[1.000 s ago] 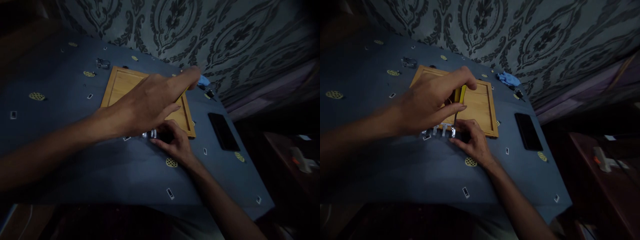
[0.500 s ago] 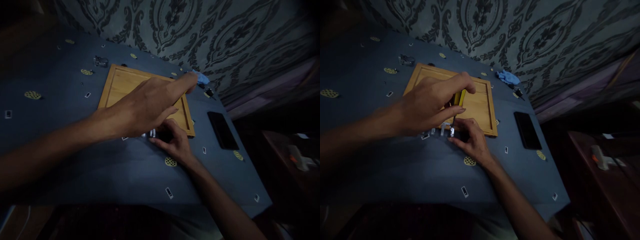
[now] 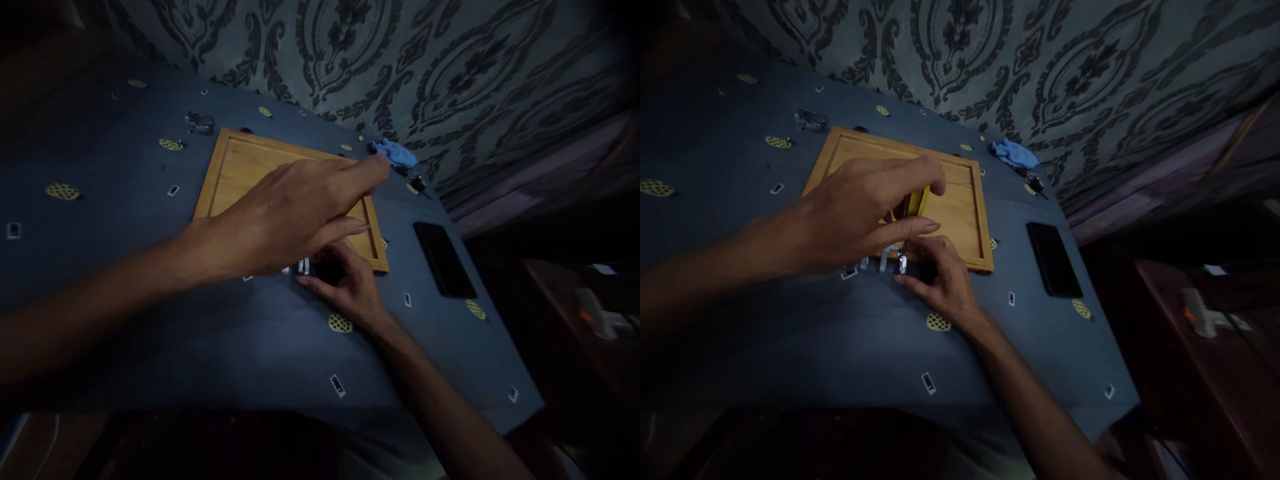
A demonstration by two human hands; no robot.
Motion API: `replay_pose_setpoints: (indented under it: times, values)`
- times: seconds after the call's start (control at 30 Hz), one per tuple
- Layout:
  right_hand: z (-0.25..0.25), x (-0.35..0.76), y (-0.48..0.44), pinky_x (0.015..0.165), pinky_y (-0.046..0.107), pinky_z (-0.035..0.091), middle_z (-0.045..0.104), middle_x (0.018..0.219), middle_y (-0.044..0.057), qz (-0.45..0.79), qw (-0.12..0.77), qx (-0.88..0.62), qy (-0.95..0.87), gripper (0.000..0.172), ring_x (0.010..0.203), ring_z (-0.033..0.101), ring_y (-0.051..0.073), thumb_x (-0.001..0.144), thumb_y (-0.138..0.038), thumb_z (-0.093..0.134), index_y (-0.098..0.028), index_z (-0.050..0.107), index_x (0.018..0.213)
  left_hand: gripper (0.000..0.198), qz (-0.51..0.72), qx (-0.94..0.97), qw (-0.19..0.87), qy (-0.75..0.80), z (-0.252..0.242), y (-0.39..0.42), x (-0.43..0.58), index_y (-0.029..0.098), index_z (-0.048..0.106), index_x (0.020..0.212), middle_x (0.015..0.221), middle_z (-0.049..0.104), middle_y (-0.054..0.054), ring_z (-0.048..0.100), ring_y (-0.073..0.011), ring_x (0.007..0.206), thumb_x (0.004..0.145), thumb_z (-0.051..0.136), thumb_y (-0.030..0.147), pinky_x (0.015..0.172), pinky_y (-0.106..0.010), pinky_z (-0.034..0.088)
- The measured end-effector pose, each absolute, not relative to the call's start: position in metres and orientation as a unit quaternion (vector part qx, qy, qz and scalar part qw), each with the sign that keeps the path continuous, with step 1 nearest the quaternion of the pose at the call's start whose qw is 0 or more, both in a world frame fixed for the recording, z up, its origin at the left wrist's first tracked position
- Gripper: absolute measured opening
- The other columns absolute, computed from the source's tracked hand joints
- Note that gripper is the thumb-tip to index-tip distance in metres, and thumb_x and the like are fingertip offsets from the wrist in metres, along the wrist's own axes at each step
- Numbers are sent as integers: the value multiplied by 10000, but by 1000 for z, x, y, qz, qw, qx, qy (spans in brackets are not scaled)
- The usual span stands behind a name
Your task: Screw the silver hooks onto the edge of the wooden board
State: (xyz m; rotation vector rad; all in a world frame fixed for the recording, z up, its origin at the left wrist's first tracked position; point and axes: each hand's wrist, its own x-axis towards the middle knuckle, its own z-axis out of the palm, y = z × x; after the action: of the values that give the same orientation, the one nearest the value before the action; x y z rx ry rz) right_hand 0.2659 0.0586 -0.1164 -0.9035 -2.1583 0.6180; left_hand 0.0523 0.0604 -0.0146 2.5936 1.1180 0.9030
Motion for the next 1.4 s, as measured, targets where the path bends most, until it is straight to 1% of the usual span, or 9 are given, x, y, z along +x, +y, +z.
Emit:
replay_pose_setpoints:
  times: [0.17,0.3,0.53,0.83,0.93,1.07,1.17,1.27,1.4]
  values:
    - [-118,265,59,909,479,605,718,1114,79,245,357,-346,-832,475,1051,699,278,847,-486,816,-273,637,1233,272,329,871,44,361,-12,55,56,143,597,1183,860,660,3,625,-149,775,929,685,101,682,-267,449]
    - [-118,265,58,916,472,599,719,1137,85,244,360,-345,-832,471,1065,695,280,850,-476,815,-270,643,1238,421,348,853,50,385,-11,53,57,179,540,1255,855,667,22,626,-137,710,889,743,136,656,-266,454]
    - [-116,266,58,891,458,608,721,1102,80,246,350,-356,-831,484,1026,705,275,833,-496,825,-256,650,1216,207,334,853,114,385,-10,56,54,232,537,1109,776,621,40,656,-144,722,930,631,187,649,-263,472]
    - [-113,265,58,898,477,601,724,1084,76,257,344,-365,-826,457,1030,701,283,832,-505,820,-256,657,1178,214,289,875,201,332,-10,67,44,271,606,1117,995,731,5,721,-188,935,939,557,163,767,-310,560]
    - [-113,265,58,961,502,578,720,1111,79,268,332,-371,-825,457,1097,684,300,826,-493,826,-264,657,1183,246,282,879,196,332,-9,69,43,276,607,1151,1004,737,2,722,-187,924,941,546,164,759,-310,559]
    - [-105,264,55,951,499,579,708,1128,87,280,341,-374,-816,473,1085,682,301,830,-517,812,-258,650,1191,284,270,883,170,345,-6,64,46,264,597,1222,1004,742,3,720,-177,862,957,559,168,752,-297,537]
    - [-86,258,51,964,488,562,716,1131,71,252,376,-372,-811,353,1071,679,286,880,-463,772,-270,652,1150,276,263,891,150,339,-3,61,49,198,592,1253,1123,736,-43,719,-188,948,980,560,167,787,-292,529]
    - [-64,249,47,844,424,577,701,1020,30,262,439,-366,-777,233,906,672,228,948,-427,695,-290,648,1131,224,281,894,127,326,-3,59,50,167,622,1205,1228,700,-72,662,-204,1156,994,551,147,897,-289,522]
    - [-51,240,51,642,354,565,628,895,-12,288,468,-362,-753,294,698,605,173,929,-477,719,-326,636,1168,228,310,885,141,318,0,59,49,190,662,1196,1194,693,-46,634,-163,1170,1056,483,204,981,-273,505]
